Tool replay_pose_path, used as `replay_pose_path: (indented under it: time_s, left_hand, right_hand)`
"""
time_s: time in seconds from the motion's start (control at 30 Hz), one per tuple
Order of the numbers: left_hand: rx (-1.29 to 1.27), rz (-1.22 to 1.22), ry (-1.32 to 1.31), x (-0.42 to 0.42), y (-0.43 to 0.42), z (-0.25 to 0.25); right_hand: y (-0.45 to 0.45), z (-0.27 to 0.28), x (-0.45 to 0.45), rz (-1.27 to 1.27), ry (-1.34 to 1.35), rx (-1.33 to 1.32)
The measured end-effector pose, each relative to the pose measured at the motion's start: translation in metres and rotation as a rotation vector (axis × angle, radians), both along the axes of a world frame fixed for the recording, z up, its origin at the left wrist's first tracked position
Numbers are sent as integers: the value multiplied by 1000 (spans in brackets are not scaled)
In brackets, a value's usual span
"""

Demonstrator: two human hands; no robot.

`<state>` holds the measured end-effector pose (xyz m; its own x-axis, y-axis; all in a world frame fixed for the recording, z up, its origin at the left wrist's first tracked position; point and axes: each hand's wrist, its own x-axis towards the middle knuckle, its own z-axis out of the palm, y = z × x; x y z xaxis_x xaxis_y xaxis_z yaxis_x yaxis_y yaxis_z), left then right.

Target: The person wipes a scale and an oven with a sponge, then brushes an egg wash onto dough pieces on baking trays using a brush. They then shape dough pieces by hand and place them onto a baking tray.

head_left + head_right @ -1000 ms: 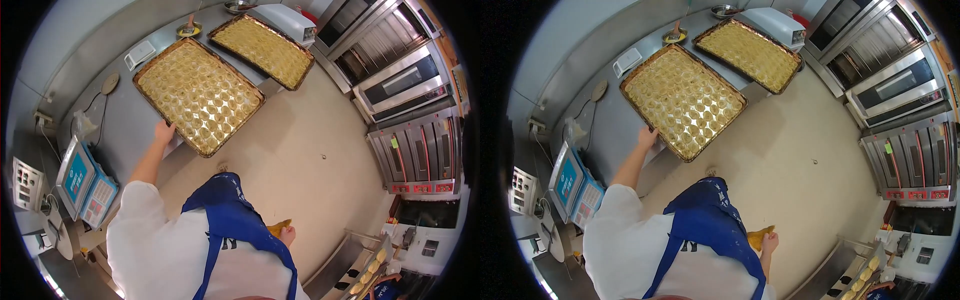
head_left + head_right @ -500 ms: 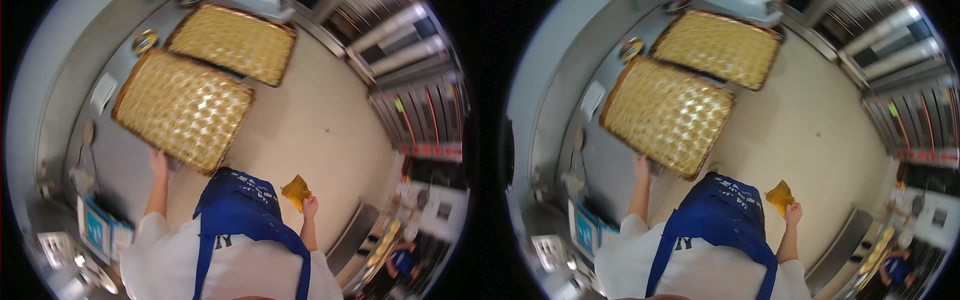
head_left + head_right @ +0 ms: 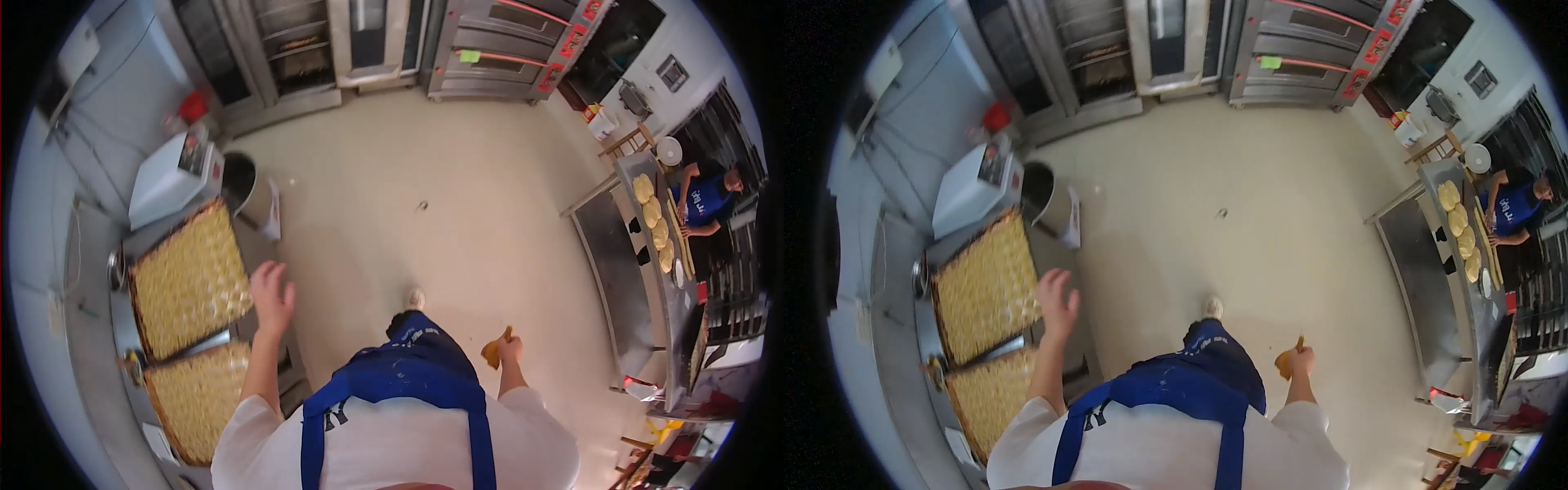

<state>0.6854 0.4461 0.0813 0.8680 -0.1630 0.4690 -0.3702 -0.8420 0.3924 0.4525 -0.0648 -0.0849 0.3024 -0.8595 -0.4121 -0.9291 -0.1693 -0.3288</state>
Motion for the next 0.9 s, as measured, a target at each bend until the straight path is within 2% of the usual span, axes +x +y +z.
replay_pose_path:
  time_s: [0.13,0.2,0.27,0.33,0.37,0.4,0.5,0.57,0.67,0.77,0.83,0.9]
  left_hand:
    - [511,-397,483,86,-67,-60]
    - [471,-357,858,115,-87,-98]
    - [129,-196,1137,128,-92,-131]
    - [100,54,1334,134,-89,-167]
    - [194,-8,1146,119,-61,-196]
    - [283,31,1161,108,-27,-251]
    - [327,334,1614,111,23,-254]
    - [310,429,1733,144,32,-259]
    - [319,387,1761,231,16,-273]
    - [389,172,1623,337,-36,-288]
    - [438,-62,1303,442,-85,-310]
    - [406,-175,928,557,-140,-316]
  right_hand:
    - [-45,-41,41,-132,-81,74]
    - [-66,-49,83,-148,-123,97]
    - [-84,-48,134,-89,-109,79]
    - [-100,-46,190,-114,-231,92]
    - [-110,-53,218,-122,-301,109]
    - [-117,-52,244,-167,-351,171]
    - [-148,-46,338,-287,-506,323]
    - [-160,-46,391,-350,-603,389]
    - [-178,-45,469,-504,-763,456]
    - [-205,-34,547,-666,-838,485]
    - [-220,-11,605,-696,-928,538]
    - [-237,5,659,-677,-973,555]
